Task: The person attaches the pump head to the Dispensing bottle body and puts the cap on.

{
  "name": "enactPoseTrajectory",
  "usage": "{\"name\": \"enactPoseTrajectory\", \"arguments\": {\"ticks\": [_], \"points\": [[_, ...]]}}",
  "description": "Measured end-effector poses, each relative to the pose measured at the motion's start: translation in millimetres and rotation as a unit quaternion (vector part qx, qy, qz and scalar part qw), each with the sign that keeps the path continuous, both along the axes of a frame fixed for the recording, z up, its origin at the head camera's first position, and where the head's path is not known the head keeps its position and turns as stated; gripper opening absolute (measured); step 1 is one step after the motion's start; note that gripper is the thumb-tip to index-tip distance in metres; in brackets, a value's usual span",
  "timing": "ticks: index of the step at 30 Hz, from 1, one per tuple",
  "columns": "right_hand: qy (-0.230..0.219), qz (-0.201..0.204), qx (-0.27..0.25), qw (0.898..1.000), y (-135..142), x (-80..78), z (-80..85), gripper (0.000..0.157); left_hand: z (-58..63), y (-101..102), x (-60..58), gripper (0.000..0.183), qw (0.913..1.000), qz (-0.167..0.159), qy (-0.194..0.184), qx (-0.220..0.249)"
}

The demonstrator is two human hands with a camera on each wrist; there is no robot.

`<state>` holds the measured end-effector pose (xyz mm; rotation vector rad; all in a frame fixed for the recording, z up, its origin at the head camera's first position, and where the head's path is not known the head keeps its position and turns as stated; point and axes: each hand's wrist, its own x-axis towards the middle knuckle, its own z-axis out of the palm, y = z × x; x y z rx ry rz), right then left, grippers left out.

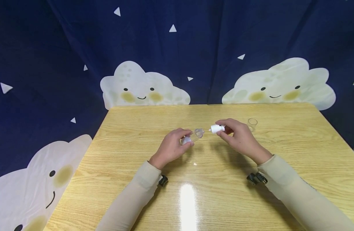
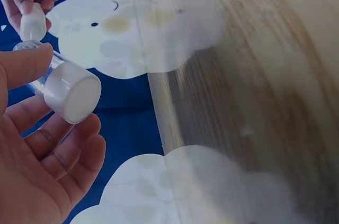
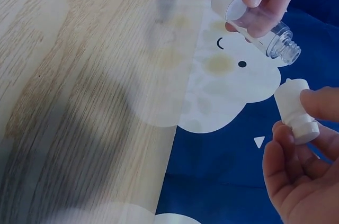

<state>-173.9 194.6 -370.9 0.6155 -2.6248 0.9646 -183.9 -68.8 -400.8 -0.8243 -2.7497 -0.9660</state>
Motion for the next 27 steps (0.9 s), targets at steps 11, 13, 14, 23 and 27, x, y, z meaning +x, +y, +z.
{"name": "enactPoseTrajectory", "arguments": {"ticks": [11, 13, 14, 23, 27], "points": [[0.019, 0.003, -0.006, 1.000, 0.3, 1.4, -1.0, 0.031, -0.5, 1.7, -1.1, 0.038, 1.0000, 0.001, -0.006, -0.005], [0.019, 0.001, -0.007, 1.000, 0.7, 1.6, -0.7, 0.031, 0.2, 2.4, -1.0, 0.039, 0.9999, 0.001, -0.008, -0.006], [0.018, 0.000, -0.007, 1.000, 0.7, 1.8, -0.2, 0.030, 0.5, 2.6, -1.0, 0.039, 0.9999, 0.001, -0.009, -0.007], [0.011, 0.007, -0.012, 1.000, 0.2, 2.9, 5.0, 0.028, -2.6, 5.7, -2.6, 0.036, 0.9999, 0.001, 0.001, -0.016], [0.000, 0.009, -0.011, 1.000, -0.7, 3.4, 6.5, 0.028, -3.1, 7.2, -2.4, 0.035, 0.9997, 0.002, 0.005, -0.023]]}}
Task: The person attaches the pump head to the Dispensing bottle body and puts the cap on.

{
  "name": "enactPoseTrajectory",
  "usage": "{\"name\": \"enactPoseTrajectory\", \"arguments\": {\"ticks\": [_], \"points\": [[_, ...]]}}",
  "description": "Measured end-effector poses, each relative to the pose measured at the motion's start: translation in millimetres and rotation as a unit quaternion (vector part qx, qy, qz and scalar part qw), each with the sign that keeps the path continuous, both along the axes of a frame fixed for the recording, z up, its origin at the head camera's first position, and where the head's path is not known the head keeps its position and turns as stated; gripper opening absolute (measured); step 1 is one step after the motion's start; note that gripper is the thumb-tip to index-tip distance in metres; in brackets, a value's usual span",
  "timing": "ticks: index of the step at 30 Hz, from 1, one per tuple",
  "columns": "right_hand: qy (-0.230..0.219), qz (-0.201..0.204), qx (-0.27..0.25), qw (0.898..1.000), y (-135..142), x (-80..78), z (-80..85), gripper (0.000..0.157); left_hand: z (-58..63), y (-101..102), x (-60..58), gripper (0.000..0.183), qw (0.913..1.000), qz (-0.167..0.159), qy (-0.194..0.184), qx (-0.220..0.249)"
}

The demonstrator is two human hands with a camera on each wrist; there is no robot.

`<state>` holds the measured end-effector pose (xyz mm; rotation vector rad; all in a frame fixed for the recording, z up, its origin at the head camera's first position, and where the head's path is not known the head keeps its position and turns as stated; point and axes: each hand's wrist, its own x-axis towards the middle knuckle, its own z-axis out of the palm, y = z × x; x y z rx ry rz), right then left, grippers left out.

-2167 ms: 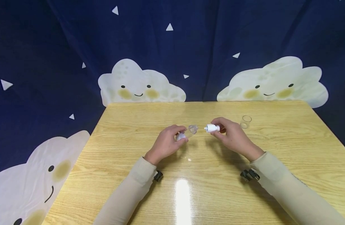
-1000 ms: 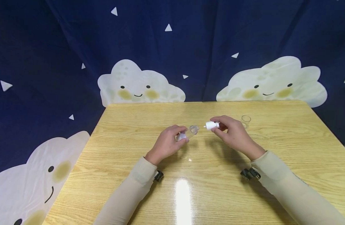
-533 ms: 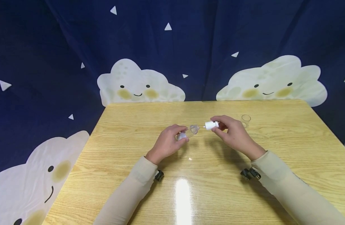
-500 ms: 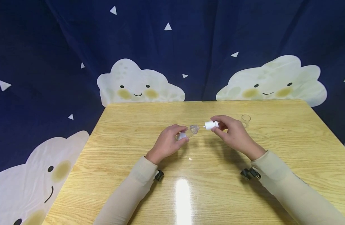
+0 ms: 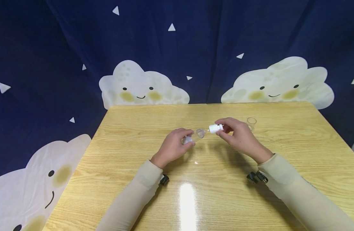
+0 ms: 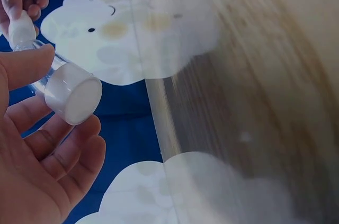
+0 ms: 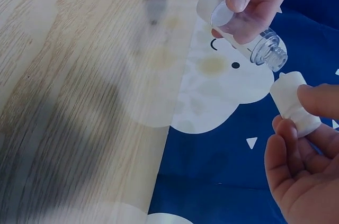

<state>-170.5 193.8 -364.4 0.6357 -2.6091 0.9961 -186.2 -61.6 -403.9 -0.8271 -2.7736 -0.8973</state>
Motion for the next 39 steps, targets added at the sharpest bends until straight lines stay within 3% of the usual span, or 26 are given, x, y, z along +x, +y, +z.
{"name": "enactPoseTrajectory", "arguments": {"ticks": [18, 30, 39], "points": [[0.003, 0.017, -0.002, 1.000, -1, 0.1, -1.0, 0.031, 1.7, 3, 1.2, 0.039, 0.9999, -0.004, -0.015, -0.001], [-0.021, 0.039, -0.004, 0.999, -8, 0.5, -5.5, 0.026, 1.9, 7, 2.9, 0.039, 0.9997, -0.009, -0.016, -0.016], [-0.022, 0.038, 0.015, 0.999, -10, 0.7, -4.0, 0.025, 5.2, 11, 4.2, 0.036, 0.9986, -0.021, 0.014, -0.047]]}}
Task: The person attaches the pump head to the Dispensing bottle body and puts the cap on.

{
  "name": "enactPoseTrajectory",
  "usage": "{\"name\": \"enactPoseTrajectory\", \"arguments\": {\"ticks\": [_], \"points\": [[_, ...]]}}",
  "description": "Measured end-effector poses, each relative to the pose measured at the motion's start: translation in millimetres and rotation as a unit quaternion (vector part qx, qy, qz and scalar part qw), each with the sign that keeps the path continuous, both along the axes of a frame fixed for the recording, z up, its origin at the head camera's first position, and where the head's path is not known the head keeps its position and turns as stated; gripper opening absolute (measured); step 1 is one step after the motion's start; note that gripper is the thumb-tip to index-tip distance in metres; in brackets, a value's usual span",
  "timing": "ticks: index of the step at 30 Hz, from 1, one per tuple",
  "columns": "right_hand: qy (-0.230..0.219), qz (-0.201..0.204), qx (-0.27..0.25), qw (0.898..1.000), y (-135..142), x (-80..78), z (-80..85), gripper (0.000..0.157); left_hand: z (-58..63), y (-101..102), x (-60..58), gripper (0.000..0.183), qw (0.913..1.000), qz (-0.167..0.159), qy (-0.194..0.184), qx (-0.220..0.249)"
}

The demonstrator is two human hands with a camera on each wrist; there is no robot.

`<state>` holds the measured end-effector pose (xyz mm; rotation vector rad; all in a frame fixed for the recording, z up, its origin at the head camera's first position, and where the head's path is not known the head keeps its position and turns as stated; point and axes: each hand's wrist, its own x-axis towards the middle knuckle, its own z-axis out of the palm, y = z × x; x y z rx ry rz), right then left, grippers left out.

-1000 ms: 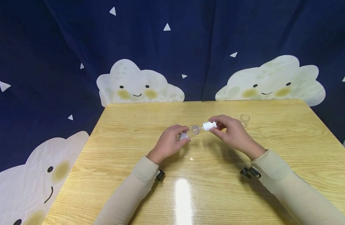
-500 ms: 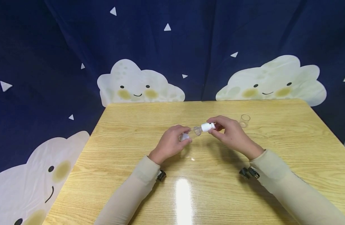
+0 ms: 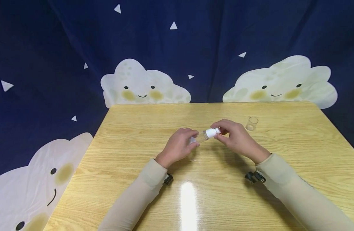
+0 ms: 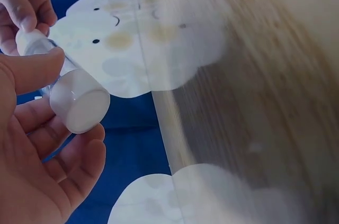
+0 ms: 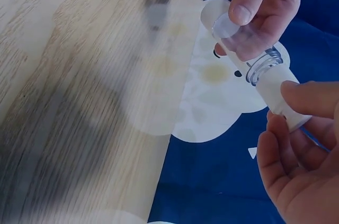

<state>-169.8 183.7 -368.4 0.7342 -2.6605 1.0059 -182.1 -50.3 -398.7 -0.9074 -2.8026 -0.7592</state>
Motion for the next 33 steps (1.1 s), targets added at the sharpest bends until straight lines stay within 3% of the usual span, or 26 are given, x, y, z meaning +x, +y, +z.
{"name": "enactPoseTrajectory", "arguments": {"ticks": [11, 19, 27, 33], "points": [[-0.020, -0.005, -0.006, 1.000, 0.2, -1.6, -3.9, 0.025, -1.1, 1.3, 0.7, 0.037, 1.0000, 0.005, -0.002, -0.001], [-0.055, -0.015, 0.030, 0.998, 0.5, -2.5, -1.7, 0.018, -4.0, -0.4, 0.5, 0.036, 0.9996, 0.000, 0.018, 0.021], [-0.075, -0.025, 0.050, 0.996, 1.0, -5.8, -1.9, 0.022, -2.6, -0.4, 1.0, 0.037, 0.9995, -0.005, 0.026, 0.017], [-0.095, -0.021, 0.053, 0.994, 3.2, -5.1, 0.3, 0.036, -4.6, 0.2, 1.5, 0.039, 0.9996, -0.003, 0.018, 0.024]]}}
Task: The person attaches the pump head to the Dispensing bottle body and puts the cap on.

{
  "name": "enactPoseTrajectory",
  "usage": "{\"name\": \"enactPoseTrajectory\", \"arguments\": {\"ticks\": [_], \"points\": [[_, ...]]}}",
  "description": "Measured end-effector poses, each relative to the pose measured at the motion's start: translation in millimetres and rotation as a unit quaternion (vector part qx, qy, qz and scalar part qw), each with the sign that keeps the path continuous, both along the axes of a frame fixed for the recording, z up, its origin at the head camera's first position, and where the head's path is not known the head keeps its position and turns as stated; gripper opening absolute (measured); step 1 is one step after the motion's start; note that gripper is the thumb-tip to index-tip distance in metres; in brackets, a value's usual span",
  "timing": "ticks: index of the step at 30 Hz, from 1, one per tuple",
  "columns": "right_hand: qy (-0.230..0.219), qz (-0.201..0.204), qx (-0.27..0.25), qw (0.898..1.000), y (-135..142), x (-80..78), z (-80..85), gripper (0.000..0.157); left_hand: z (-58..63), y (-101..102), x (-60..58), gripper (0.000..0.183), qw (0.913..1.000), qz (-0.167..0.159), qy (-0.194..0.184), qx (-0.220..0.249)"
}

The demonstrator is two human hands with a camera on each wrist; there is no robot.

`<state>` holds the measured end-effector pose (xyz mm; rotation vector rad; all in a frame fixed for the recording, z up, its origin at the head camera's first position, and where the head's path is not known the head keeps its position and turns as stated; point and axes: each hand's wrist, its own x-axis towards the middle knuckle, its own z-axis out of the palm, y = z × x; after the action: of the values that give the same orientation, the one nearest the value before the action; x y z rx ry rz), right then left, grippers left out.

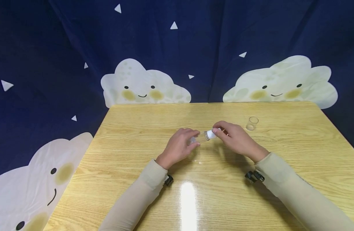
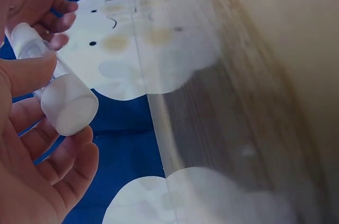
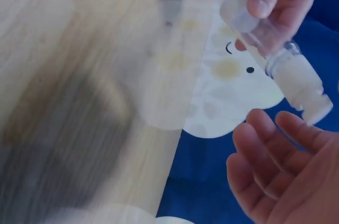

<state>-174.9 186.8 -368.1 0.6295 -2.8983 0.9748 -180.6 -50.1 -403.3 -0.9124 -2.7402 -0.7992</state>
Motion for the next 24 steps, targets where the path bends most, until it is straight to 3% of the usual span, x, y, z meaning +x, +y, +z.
{"name": "enactPoseTrajectory", "arguments": {"ticks": [7, 15, 24], "points": [[0.014, 0.018, -0.018, 1.000, 9, -0.3, 4.4, 0.046, 0.3, 0, -0.3, 0.039, 1.0000, 0.004, -0.004, 0.001], [0.070, 0.069, -0.035, 0.995, 11, -1.5, -3.3, 0.052, 1.5, -2, -0.6, 0.040, 1.0000, 0.003, -0.006, 0.001], [0.118, 0.085, -0.036, 0.989, 9, -2.6, -7.1, 0.040, 2.3, -2, 0.8, 0.039, 0.9999, 0.004, -0.012, 0.001]]}}
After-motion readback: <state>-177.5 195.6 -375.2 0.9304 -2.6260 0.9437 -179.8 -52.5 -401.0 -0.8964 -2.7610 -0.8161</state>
